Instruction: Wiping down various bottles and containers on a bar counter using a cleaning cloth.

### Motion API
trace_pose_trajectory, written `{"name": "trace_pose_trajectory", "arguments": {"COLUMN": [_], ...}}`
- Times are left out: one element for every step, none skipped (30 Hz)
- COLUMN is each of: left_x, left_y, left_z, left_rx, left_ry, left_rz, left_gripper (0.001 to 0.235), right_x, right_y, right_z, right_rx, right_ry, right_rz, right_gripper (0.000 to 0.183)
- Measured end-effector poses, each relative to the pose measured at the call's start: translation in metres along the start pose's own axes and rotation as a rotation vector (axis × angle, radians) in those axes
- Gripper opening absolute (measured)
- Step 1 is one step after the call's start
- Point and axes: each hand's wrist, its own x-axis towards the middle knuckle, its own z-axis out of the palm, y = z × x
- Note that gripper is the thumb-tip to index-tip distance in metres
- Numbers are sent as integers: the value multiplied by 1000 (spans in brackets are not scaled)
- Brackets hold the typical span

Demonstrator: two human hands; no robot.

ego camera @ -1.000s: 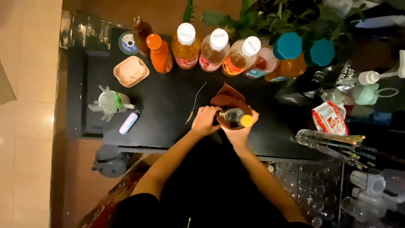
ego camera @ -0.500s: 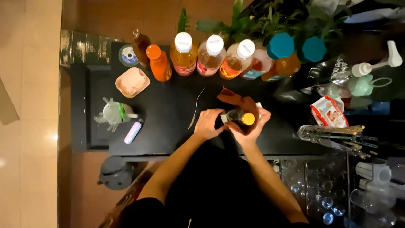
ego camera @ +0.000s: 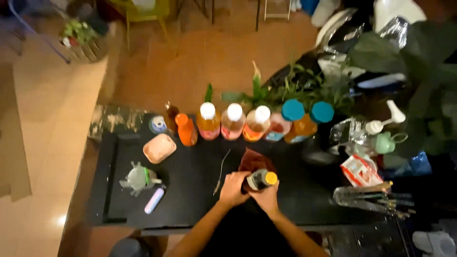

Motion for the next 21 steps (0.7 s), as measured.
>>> {"name": "trace_pose_trajectory", "arguments": {"left_x": [0, 0, 0, 0, -4, -8, -7, -5, -7, -3, -3, -3, -4, -4, -3, -2, -3, -4, -4, -3, -4], "left_y": [3, 4, 7, 1, -3, -9, -9, -9, -8, -6, -2, 1, 0, -1, -3, -3, -2, -1, -1, -1, -1], "left_z": [-2, -3, -3, 0, 4, 9, 8, 8, 8, 5, 4, 2, 4, 6, 5, 4, 5, 5, 4, 2, 1], "left_rx": [10, 2, -9, -3, -9, -15, -13, -16, -20, -21, -25, -28, -28, -23, -14, -10, 0, 11, 13, 2, -9], "left_ry": [11, -12, -35, -26, 11, 48, 57, 48, 36, 43, 48, 53, 52, 4, -45, -48, -70, -91, -94, -69, -45], "left_rz": [20, -11, -44, -26, -6, 15, 19, 0, -25, -25, -9, 7, 3, -81, -161, -162, -215, -269, -270, -217, -165], "left_gripper": [71, 71, 70, 70, 69, 67, 67, 66, 65, 65, 67, 70, 70, 69, 67, 67, 65, 62, 62, 62, 63], "right_x": [0, 1, 0, 7, 9, 12, 20, 28, 32, 38, 41, 43, 45, 46, 50, 48, 43, 38, 38, 37, 35], "right_y": [6, 13, 20, 5, -10, -24, -47, -69, -92, -91, -90, -89, -88, -87, -87, -82, -76, -71, -74, -78, -83], "right_z": [-1, -1, -2, -7, -12, -17, -28, -39, -50, -50, -50, -51, -47, -44, -39, -34, -28, -22, -24, -25, -26], "right_rx": [5, 31, 55, 57, 120, 184, 184, 382, 579, 578, 462, 345, 345, 188, 35, 39, 201, 364, 365, 332, 300], "right_ry": [16, -50, -119, -105, -21, 63, 63, 92, 116, 112, 136, 159, 156, 143, 133, 134, 168, 202, 203, 220, 237], "right_rz": [-19, 91, 202, 186, 146, 105, 94, 78, 68, 63, 11, -40, -38, -46, -54, -52, -108, -164, -161, -140, -117], "right_gripper": [72, 71, 70, 70, 75, 80, 80, 80, 80, 80, 73, 66, 66, 66, 67, 67, 66, 66, 66, 74, 81]}}
